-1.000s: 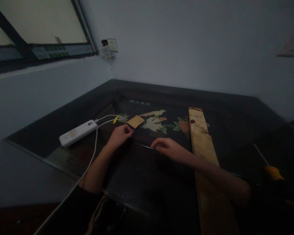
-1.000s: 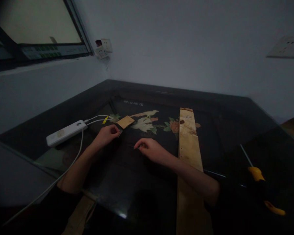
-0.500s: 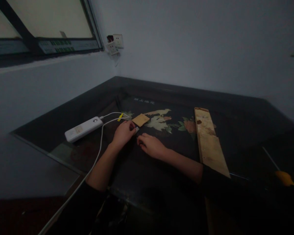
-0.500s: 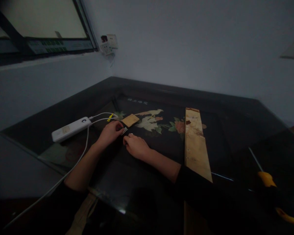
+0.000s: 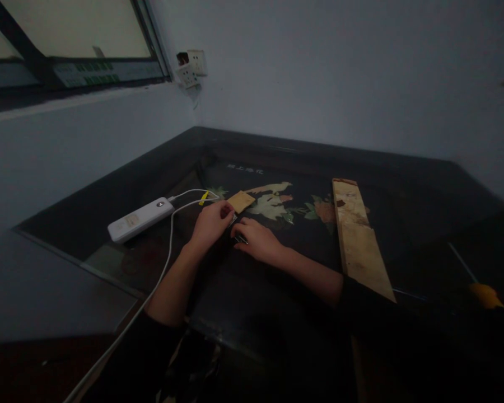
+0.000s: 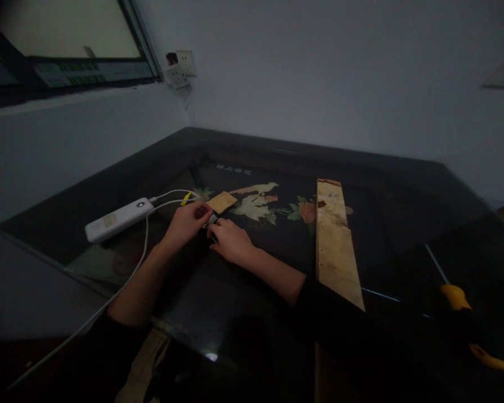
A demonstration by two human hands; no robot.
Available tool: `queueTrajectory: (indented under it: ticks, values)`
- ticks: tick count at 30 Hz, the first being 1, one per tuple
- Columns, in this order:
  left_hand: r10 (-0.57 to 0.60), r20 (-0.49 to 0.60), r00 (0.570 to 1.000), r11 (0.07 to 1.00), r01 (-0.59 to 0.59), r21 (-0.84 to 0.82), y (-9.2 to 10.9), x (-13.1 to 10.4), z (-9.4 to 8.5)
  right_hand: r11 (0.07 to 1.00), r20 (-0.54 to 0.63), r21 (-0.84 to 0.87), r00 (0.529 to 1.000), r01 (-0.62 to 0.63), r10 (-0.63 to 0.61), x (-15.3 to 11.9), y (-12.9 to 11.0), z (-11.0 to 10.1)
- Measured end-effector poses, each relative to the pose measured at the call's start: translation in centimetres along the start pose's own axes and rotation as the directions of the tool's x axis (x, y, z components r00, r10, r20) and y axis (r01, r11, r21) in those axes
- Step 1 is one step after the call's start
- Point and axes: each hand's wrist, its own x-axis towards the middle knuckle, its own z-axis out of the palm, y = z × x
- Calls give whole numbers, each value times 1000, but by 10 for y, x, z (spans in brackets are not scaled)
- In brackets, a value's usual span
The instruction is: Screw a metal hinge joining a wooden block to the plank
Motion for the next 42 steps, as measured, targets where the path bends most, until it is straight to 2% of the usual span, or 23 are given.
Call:
queueTrajectory:
  ticks: [8,16,24,29,31,34,37,39,42]
  values:
    - [17,21,1000,999,-16,-51,4,-1,0,999,-3,16,999,-50,50,-15,6,-16]
    - [34,11,999,999,-34,-36,2,-1,2,999,51,-22,998,-40,41,-32,-1,-9]
    - [4,37,999,1000,-4,15,6,-2,0,998,-5,-44,999,-48,48,-20,-11,2]
    - [29,36,999,999,-29,17,6,-2,1,999,-64,-20,997,-45,44,-33,-13,-13]
    - [38,40,998,999,-38,20,5,-3,2,999,-92,1,995,-41,41,-50,-13,-27]
    - [46,44,998,998,-47,40,5,-2,4,997,-140,30,988,-65,69,-89,-6,-52]
    - [45,29,999,998,-46,42,7,-1,6,978,-255,134,948,-160,190,-144,15,-72]
    - [60,7,998,998,-60,26,14,-2,8,944,-334,189,886,-271,321,-186,34,-77]
    - [105,1,994,993,-105,-61,39,-9,17,873,-456,256,745,-415,487,-249,61,-73]
